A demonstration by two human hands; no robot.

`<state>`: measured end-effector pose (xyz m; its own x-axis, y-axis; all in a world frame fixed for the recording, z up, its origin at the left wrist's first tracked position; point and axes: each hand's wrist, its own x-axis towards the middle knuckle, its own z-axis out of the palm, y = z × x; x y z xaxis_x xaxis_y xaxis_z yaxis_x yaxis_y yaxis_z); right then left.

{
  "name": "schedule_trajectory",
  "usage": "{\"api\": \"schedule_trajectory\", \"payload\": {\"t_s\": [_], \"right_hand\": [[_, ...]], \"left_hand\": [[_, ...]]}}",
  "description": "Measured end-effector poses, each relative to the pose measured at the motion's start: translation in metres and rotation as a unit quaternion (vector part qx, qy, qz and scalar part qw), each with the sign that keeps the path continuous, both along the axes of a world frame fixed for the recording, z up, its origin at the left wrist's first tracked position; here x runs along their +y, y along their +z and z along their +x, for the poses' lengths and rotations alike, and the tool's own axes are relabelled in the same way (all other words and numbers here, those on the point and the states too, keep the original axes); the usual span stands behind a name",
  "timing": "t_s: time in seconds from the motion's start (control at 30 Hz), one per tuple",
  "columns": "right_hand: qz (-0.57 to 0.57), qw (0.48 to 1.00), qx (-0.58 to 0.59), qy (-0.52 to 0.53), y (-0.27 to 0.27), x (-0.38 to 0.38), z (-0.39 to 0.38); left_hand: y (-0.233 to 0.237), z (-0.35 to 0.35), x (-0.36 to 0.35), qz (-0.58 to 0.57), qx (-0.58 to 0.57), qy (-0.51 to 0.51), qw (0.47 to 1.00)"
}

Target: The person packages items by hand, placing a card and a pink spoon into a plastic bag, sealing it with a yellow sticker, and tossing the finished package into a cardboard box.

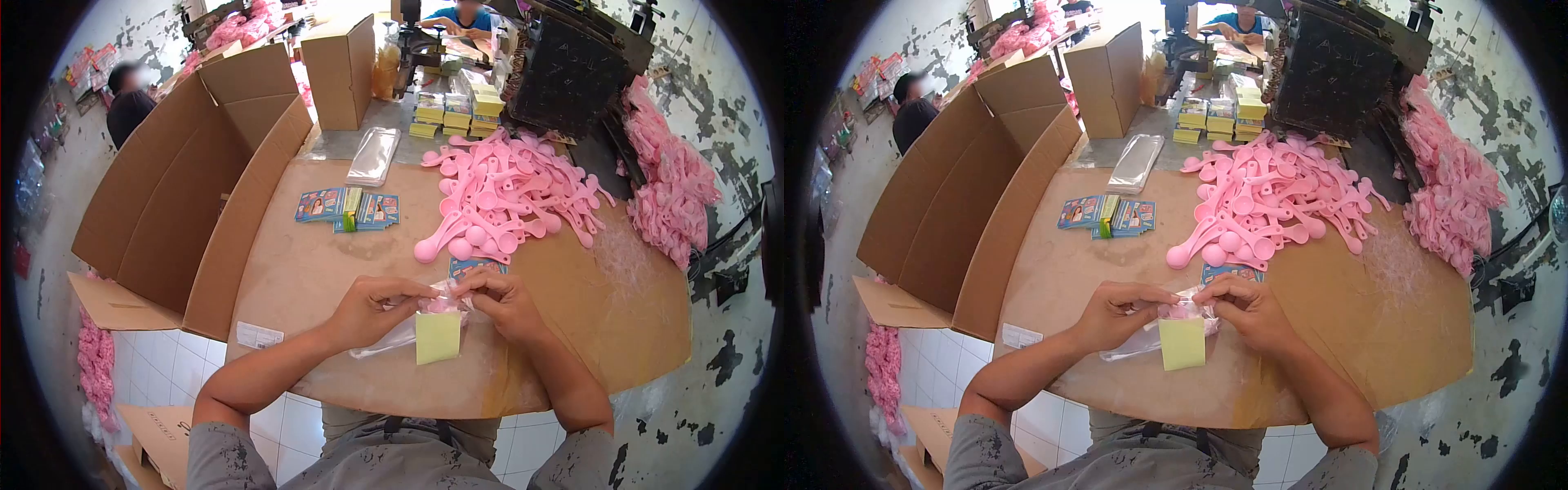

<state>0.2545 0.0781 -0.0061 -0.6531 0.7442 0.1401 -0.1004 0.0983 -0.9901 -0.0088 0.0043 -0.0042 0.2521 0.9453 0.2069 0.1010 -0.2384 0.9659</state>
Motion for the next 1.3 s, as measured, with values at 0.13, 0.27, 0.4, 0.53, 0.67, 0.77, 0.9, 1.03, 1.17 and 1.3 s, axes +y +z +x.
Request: {"api": "schedule_trajectory", "payload": {"t_s": [0.13, 0.27, 0.4, 0.53, 0.67, 0.77, 0.9, 1.03, 1.17, 1.3], "right_hand": [[-0.004, 1.0, -0.018, 0.023, 0.006, 0.004, 0.007], [-0.015, 0.999, -0.044, -0.001, 0.006, -0.001, 0.004], [-0.043, 0.998, -0.041, -0.018, 0.002, 0.001, 0.004], [-0.036, 0.998, -0.05, -0.022, 0.0, 0.002, 0.005], [-0.016, 0.998, -0.054, -0.031, 0.0, 0.001, 0.003], [0.019, 0.999, -0.019, -0.046, 0.003, -0.006, -0.006], [0.0, 0.998, -0.063, 0.026, 0.018, -0.016, -0.009], [-0.059, 0.996, -0.06, 0.003, 0.011, -0.011, -0.006], [-0.032, 0.999, -0.023, -0.013, 0.012, -0.012, -0.001], [0.031, 0.994, -0.014, -0.108, 0.012, 0.003, 0.006]], "left_hand": [[-0.002, -0.001, 0.001, -0.024, -0.057, -0.028, 0.998], [0.002, 0.001, 0.002, -0.126, -0.129, -0.023, 0.983], [0.006, 0.003, 0.001, -0.139, -0.059, -0.013, 0.989], [0.002, 0.005, 0.002, -0.138, -0.091, -0.025, 0.986], [0.001, 0.005, 0.002, -0.145, -0.088, -0.026, 0.985], [0.001, 0.004, 0.002, -0.136, -0.063, -0.013, 0.989], [0.0, 0.002, 0.002, -0.092, -0.077, -0.009, 0.993], [0.007, 0.013, 0.001, -0.052, -0.141, 0.026, 0.988], [0.004, 0.003, 0.0, -0.132, -0.088, -0.067, 0.985], [0.01, -0.028, 0.007, -0.107, -0.084, -0.024, 0.99]]}}
